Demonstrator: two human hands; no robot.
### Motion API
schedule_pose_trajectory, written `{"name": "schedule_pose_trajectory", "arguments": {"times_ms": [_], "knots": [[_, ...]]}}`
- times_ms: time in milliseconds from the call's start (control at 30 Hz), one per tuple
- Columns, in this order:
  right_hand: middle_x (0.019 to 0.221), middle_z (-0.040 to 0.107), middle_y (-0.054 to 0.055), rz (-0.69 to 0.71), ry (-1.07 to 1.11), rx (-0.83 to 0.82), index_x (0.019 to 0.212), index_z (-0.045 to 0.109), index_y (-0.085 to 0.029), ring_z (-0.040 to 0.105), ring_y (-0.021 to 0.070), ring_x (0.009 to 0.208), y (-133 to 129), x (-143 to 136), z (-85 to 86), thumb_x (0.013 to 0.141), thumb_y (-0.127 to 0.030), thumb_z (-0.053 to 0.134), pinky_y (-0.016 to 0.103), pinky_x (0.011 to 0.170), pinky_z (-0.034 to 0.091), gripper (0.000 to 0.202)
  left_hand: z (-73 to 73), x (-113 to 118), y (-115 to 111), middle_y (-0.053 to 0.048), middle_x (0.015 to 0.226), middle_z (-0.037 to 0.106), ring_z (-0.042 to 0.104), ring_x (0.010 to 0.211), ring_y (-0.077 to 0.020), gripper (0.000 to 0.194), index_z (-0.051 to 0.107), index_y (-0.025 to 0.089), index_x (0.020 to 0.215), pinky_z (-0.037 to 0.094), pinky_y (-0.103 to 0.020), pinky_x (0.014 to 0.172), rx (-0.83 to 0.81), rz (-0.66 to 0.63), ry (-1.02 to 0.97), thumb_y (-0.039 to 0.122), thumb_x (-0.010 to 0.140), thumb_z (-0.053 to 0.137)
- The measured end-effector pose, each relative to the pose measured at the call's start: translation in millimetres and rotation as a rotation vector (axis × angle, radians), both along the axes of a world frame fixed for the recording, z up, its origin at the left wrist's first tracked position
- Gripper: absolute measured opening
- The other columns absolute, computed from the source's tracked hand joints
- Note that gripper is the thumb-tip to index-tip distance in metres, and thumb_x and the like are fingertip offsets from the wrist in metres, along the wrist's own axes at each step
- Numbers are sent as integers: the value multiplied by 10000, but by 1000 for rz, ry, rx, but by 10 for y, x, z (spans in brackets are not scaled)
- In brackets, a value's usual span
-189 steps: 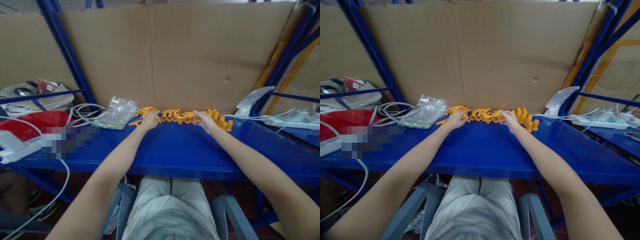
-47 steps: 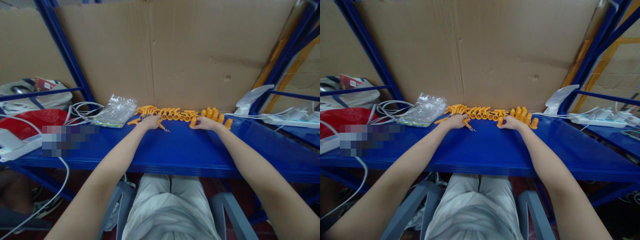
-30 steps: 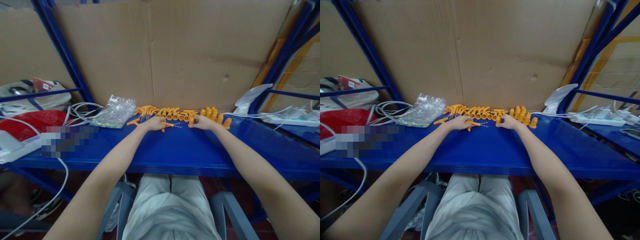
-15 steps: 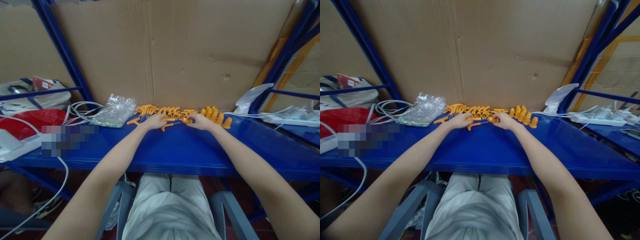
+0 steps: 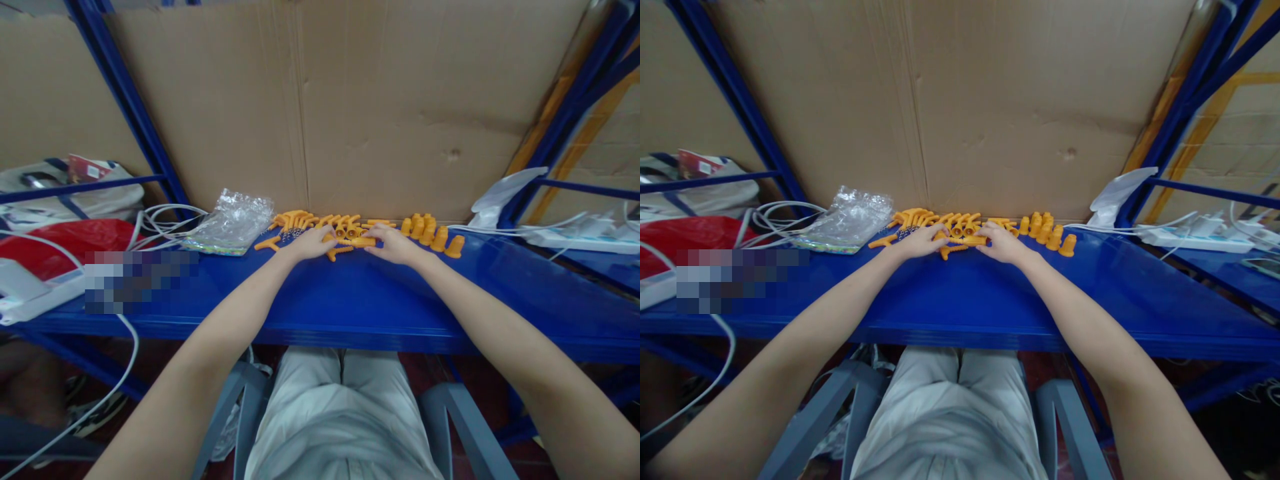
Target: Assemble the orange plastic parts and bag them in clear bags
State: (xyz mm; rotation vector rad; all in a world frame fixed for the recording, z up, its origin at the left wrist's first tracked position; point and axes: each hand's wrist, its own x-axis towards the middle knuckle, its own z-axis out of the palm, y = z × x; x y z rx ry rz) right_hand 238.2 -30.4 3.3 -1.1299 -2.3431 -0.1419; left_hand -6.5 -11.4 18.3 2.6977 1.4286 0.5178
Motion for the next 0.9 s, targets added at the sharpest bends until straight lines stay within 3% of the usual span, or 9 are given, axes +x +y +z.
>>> {"name": "schedule_pose_trajectory", "arguments": {"times_ms": [267, 467, 600, 700, 900], "knots": [[1095, 682, 109, 42, 209, -37, 1114, 705, -196, 646, 255, 1014, 171, 117, -104, 784, -282, 703, 449, 911, 526, 341, -59, -18, 53, -11, 729, 637, 634, 727, -199, 326, 581, 178, 1072, 414, -266, 646, 56, -4, -64, 400, 833, 573], [1178, 667, 102, 66, 457, -312, 1137, 656, -186, 694, 204, 918, 154, 148, -74, 750, -218, 734, 394, 871, 569, 397, -91, -34, 78, -2, 725, 643, 628, 715, -181, 288, 601, 195, 1050, 406, -252, 658, 118, 22, -107, 378, 828, 592], [983, 713, 75, 74, 604, -472, 1055, 659, -166, 711, 192, 836, 73, 105, -12, 809, -260, 714, 388, 880, 565, 269, -82, -23, 52, -4, 750, 664, 642, 748, -186, 296, 614, 199, 1055, 414, -246, 677, 156, 44, -123, 370, 814, 624], [790, 695, 37, 68, 736, -602, 937, 631, -173, 698, 157, 676, 27, 62, 2, 901, -324, 624, 348, 798, 584, 156, -70, 4, 16, -12, 781, 677, 650, 764, -191, 304, 618, 191, 1064, 418, -248, 686, 185, 58, -116, 362, 814, 639], [638, 642, 18, -9, 801, -681, 747, 523, -187, 648, 130, 543, 13, -5, 10, 948, -393, 554, 296, 676, 578, 289, -59, 33, -10, -26, 819, 687, 659, 796, -208, 308, 620, 184, 1087, 420, -258, 696, 197, 79, -86, 335, 820, 646]]}}
